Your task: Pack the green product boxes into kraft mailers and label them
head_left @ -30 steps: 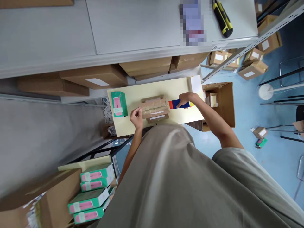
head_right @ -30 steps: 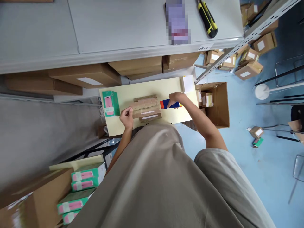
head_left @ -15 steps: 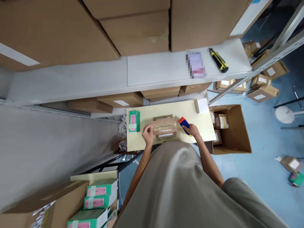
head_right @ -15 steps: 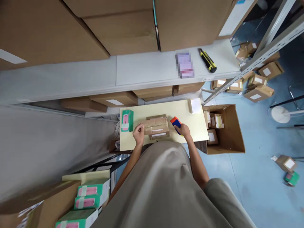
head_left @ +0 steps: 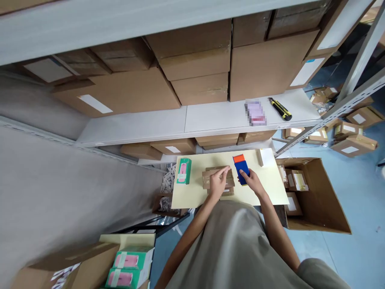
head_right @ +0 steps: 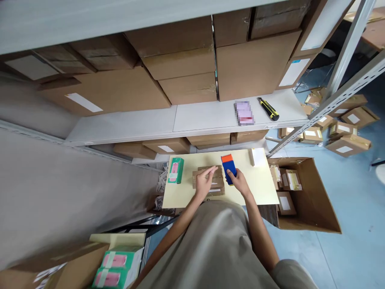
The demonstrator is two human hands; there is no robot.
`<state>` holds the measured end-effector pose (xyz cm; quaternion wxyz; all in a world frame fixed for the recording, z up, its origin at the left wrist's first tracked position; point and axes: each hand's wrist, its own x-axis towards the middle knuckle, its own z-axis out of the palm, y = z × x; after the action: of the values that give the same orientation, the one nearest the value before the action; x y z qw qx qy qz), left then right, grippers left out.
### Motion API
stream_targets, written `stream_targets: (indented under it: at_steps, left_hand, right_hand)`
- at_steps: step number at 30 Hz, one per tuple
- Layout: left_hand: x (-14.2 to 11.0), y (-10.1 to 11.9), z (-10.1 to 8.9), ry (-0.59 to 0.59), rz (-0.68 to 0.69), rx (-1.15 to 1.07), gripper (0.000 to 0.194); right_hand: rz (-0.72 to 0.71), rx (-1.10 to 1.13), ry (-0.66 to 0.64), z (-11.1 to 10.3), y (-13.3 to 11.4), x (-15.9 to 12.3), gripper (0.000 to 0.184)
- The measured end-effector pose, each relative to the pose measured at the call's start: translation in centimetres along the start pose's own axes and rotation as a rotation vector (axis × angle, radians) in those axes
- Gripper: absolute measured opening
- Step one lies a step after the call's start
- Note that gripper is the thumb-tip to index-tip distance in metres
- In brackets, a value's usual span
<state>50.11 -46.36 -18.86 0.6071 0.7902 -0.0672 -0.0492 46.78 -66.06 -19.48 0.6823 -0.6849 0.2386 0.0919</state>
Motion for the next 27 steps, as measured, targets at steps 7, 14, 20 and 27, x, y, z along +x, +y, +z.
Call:
stream_targets:
  at_steps: [7,14,20,27]
  left_hand:
    - [-1.2,3.2,1.8,-0.093,0.136,0.061,0.050]
    - [-0.9,4.6,2.8,-0.006,0.330,0.085,0.077]
    - [5.8,7.6,1.2,0.028,0.381,0.042,0.099]
    - [13.1,8.4,-0.7,0.003,0.377,0.041,0.088]
  right_hand:
    - [-0.213,-0.146,0.063,2.3,-2.9,-0.4,0.056]
    - [-0.446,-0.436,0.011,3.8,-8.5,-0.5,0.042]
    - [-0.696,-0.904,0.058,5.3,-18.6,3.2,0.044]
    - [-0.747,-1.294,0.119,7.8,-24.8,10.2,0.052]
